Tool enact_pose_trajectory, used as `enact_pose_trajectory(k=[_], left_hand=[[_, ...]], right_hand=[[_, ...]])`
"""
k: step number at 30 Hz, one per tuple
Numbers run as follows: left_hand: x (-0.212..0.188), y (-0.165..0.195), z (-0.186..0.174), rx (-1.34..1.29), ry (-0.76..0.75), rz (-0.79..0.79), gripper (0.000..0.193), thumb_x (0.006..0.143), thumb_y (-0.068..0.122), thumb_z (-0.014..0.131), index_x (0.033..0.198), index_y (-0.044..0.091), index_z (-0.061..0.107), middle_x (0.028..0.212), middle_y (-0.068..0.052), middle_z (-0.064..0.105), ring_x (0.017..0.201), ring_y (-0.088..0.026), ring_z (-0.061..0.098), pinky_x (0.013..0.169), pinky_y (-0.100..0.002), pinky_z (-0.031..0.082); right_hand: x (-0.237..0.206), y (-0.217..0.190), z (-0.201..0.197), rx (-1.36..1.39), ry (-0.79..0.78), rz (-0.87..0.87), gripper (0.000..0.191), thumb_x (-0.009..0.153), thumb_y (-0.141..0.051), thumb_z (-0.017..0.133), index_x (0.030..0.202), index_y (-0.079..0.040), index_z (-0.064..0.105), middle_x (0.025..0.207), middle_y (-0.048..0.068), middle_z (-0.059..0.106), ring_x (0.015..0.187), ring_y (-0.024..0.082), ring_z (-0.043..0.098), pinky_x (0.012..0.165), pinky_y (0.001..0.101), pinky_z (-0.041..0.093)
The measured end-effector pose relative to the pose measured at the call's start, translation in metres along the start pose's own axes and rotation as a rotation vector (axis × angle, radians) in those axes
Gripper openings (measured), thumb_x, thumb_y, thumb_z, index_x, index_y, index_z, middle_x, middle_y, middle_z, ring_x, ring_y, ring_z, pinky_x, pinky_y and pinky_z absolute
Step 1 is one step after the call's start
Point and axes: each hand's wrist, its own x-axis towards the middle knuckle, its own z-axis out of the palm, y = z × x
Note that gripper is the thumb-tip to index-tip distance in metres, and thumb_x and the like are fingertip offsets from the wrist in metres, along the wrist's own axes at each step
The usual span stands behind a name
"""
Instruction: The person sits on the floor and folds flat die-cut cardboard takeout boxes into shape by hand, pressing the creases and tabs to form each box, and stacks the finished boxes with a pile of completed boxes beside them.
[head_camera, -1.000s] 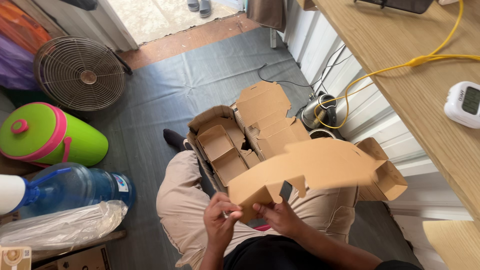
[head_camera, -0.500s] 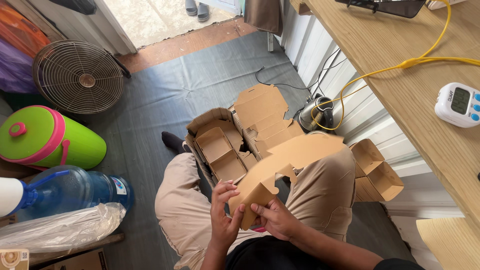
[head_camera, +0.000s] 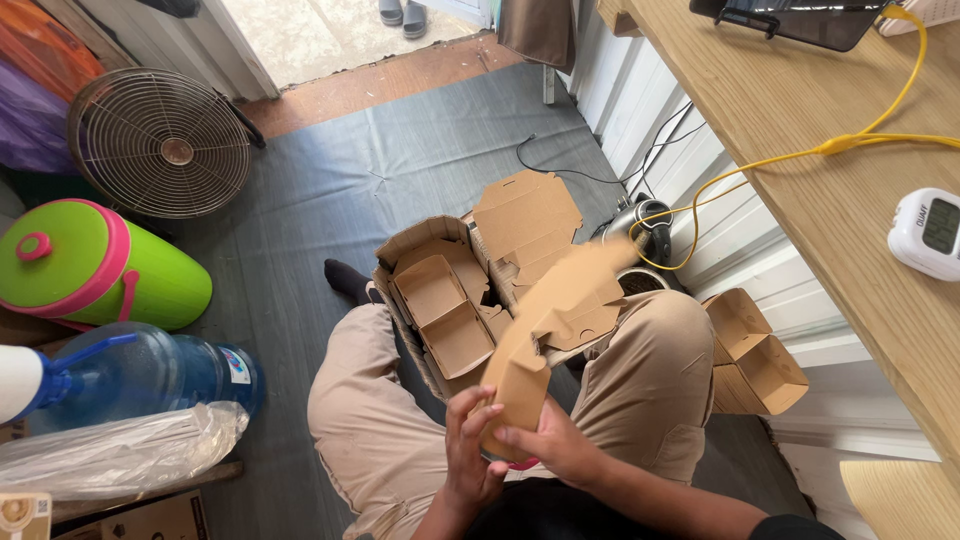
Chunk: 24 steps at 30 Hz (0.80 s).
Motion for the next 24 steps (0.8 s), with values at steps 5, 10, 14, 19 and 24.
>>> enact_pose_trajectory(k=[5, 10, 14, 19, 24], left_hand=[[0.002, 0.011, -0.016, 0.084, -0.008, -0.203, 0.065, 0.086, 0.038, 0.079, 0.137, 0.004, 0.057, 0.135, -0.020, 0.048, 0.118, -0.034, 0.054, 0.101, -0.041, 0.046], [-0.004, 0.011, -0.018, 0.109, -0.127, -0.251, 0.049, 0.079, 0.020, 0.089, 0.123, 0.011, 0.071, 0.126, -0.016, 0.052, 0.107, -0.027, 0.059, 0.094, -0.038, 0.051], [-0.006, 0.004, -0.035, 0.157, -0.208, -0.009, 0.046, 0.076, 0.023, 0.088, 0.118, 0.012, 0.074, 0.117, -0.009, 0.063, 0.103, -0.026, 0.061, 0.089, -0.039, 0.053], [0.000, -0.003, -0.060, 0.194, -0.339, 0.217, 0.045, 0.079, 0.022, 0.087, 0.119, 0.006, 0.075, 0.114, -0.007, 0.067, 0.096, -0.025, 0.065, 0.082, -0.036, 0.057], [0.012, 0.004, -0.064, 0.171, -0.493, 0.344, 0.048, 0.073, 0.016, 0.083, 0.119, 0.007, 0.076, 0.113, -0.009, 0.066, 0.094, -0.026, 0.066, 0.082, -0.036, 0.058]], right_hand=[[-0.022, -0.023, -0.024, -0.361, -0.203, 0.199, 0.050, 0.095, -0.018, 0.065, 0.140, -0.005, 0.047, 0.121, 0.001, 0.066, 0.112, 0.007, 0.063, 0.097, 0.0265, 0.052], [-0.034, -0.005, -0.036, -0.303, -0.236, 0.377, 0.043, 0.102, -0.030, 0.063, 0.134, -0.002, 0.058, 0.111, 0.001, 0.069, 0.098, 0.004, 0.061, 0.087, 0.0228, 0.052], [-0.036, 0.014, -0.046, -0.205, -0.256, 0.394, 0.041, 0.099, -0.032, 0.071, 0.123, 0.000, 0.066, 0.104, -0.001, 0.070, 0.092, 0.003, 0.061, 0.082, 0.0220, 0.051], [-0.034, 0.022, -0.049, -0.190, -0.244, 0.401, 0.039, 0.093, -0.031, 0.077, 0.116, -0.001, 0.070, 0.100, -0.003, 0.072, 0.090, 0.003, 0.061, 0.082, 0.0215, 0.051], [-0.031, 0.026, -0.046, -0.245, -0.290, 0.340, 0.039, 0.096, -0.030, 0.078, 0.114, 0.003, 0.069, 0.100, -0.001, 0.071, 0.091, 0.003, 0.061, 0.082, 0.0218, 0.051]])
